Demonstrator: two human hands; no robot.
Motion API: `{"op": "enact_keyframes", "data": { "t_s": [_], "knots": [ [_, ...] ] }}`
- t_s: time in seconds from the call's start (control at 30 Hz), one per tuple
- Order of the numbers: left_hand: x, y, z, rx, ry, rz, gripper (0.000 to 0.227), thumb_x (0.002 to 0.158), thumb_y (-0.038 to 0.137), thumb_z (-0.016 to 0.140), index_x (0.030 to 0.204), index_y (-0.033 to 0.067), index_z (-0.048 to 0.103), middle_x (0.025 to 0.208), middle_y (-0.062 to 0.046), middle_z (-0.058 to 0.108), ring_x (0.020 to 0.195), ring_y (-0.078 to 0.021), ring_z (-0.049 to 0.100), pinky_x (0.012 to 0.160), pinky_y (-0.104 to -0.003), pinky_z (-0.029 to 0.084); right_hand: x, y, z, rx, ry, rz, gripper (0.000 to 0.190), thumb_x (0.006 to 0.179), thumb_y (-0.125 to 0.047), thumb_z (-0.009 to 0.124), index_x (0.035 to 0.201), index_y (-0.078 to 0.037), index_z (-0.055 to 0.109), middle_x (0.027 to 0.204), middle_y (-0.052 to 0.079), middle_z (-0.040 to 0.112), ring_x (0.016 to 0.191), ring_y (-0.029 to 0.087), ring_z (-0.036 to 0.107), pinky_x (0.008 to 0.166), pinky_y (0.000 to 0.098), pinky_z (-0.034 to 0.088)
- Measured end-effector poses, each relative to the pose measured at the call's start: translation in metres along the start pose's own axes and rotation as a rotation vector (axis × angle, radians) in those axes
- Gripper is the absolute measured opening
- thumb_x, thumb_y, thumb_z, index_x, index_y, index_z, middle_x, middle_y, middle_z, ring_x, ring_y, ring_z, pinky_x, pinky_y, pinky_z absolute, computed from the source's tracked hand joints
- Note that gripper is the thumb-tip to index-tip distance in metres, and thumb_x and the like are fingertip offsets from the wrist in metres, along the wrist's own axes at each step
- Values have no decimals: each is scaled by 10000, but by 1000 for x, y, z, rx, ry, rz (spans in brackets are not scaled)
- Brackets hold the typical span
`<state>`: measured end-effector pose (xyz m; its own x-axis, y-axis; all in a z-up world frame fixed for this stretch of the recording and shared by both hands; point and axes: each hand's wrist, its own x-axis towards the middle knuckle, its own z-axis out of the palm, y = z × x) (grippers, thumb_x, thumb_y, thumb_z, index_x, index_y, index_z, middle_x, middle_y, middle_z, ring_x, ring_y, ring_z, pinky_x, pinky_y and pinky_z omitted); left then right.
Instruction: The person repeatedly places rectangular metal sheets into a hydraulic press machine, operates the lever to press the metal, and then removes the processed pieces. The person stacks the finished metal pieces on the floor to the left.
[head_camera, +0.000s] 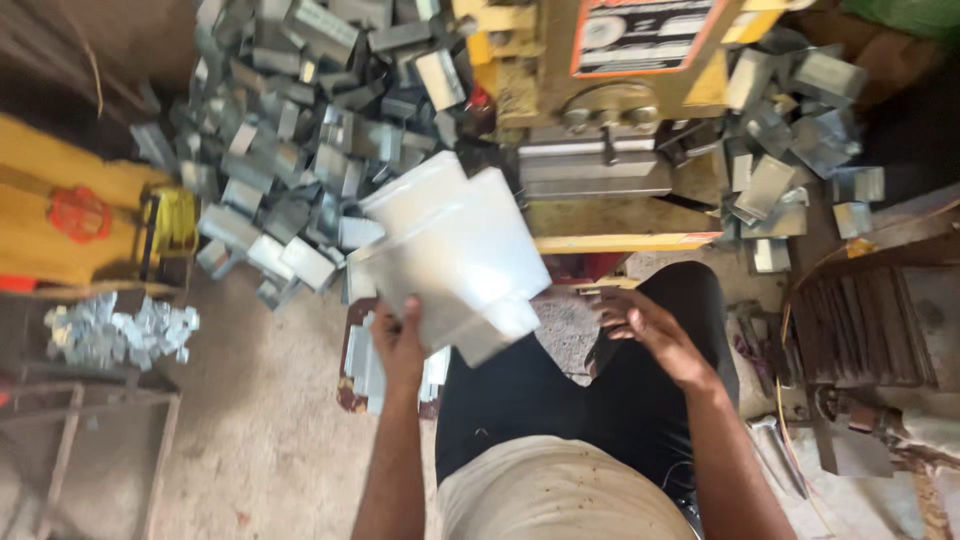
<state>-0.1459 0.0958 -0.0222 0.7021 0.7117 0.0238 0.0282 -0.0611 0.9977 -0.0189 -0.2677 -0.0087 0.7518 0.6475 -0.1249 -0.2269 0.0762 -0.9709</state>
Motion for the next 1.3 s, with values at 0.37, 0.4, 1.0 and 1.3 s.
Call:
{"op": "enact_keyframes", "data": {
  "t_s": [0.37,0.4,1.0,1.3],
  "knots": [
    [25,-12,157,-205,-555,-227,482,1051,397,589,1401,68,535,1258,26,671,1152,-38,609,983,-228,449,17,14,-44,176,492,-55,485,993,-102,588,1448,53,522,979,108,678,891,182,665,833,327,552],
    [25,-9,154,-183,-624,-272,457,1042,385,593,1344,42,573,1105,-2,663,977,-66,587,858,-249,453,23,11,-45,188,554,-56,462,978,-70,546,1423,53,537,981,117,705,894,183,685,828,317,549],
    [7,7,133,-243,-655,-295,365,1047,264,562,1312,24,638,750,-1,621,632,-62,501,615,-227,407,36,16,-29,278,625,-84,465,1047,-68,542,1509,-26,532,905,-4,615,792,116,628,765,277,548],
    [28,-16,147,-471,-612,-385,336,1062,221,563,1273,-31,634,837,-41,657,686,-102,565,629,-254,445,56,20,-39,315,628,-166,452,1028,-25,560,1478,-1,578,908,19,627,757,130,614,758,279,538]
  ]
}}
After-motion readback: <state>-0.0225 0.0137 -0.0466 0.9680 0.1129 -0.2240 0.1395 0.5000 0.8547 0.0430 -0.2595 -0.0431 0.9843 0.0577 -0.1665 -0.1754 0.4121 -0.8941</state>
